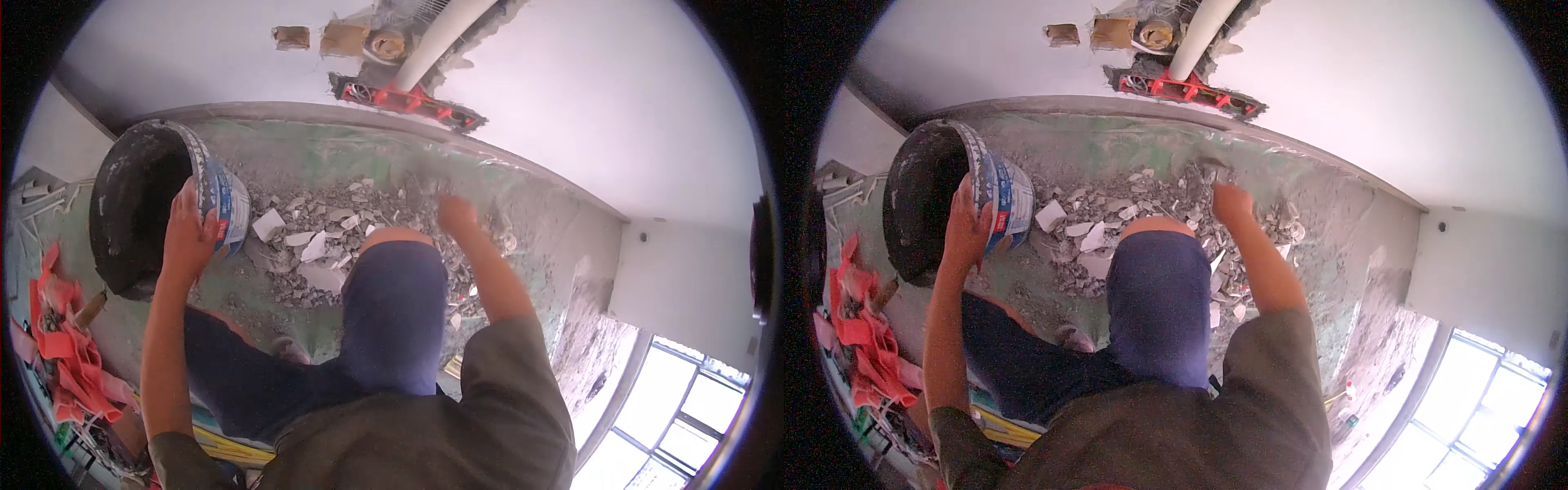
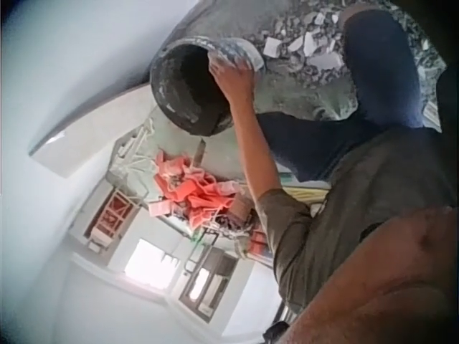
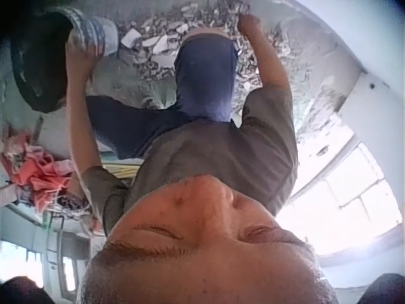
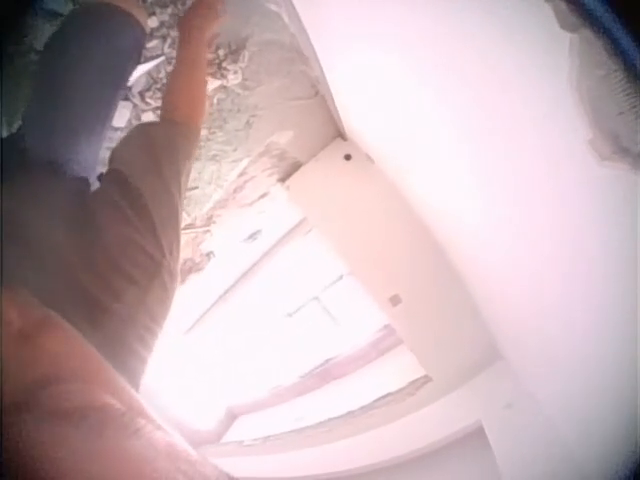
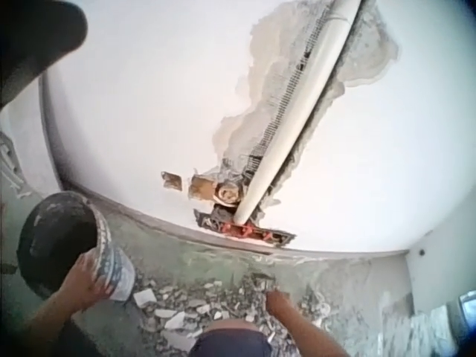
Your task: The person is applying a plaster or cement-like material to a gap in a wall using a trowel and then mixing more material in a bucket.
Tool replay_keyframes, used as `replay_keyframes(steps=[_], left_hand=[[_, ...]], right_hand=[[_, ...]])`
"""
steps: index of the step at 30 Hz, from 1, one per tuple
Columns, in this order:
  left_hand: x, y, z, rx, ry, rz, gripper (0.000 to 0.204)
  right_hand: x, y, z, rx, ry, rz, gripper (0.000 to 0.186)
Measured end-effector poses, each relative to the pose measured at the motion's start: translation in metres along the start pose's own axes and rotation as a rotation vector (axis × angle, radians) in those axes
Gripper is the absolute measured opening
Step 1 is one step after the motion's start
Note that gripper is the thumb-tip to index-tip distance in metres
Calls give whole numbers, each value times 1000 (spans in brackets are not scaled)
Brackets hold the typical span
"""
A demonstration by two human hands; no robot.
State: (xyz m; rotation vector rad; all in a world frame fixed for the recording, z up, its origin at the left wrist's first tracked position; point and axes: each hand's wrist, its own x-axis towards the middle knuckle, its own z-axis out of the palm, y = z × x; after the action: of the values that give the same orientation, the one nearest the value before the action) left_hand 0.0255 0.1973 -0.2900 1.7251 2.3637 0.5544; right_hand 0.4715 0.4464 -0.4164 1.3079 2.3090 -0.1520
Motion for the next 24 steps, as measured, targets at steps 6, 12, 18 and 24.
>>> replay_keyframes(steps=[6, 12, 18, 24], left_hand=[[-3, -1, -6, -14, -21, -43, 59], [-9, -14, -1, 34, 33, 34, 60], [0, -9, 4, -12, -66, -35, 60], [-3, -6, -6, -14, 11, 35, 59]], right_hand=[[-107, 12, 4, 104, -110, -3, 27], [-126, 10, -56, 92, -129, 30, 39], [1, -8, -14, 119, 140, -35, 32], [-68, -30, -1, 32, -32, -164, 18]])
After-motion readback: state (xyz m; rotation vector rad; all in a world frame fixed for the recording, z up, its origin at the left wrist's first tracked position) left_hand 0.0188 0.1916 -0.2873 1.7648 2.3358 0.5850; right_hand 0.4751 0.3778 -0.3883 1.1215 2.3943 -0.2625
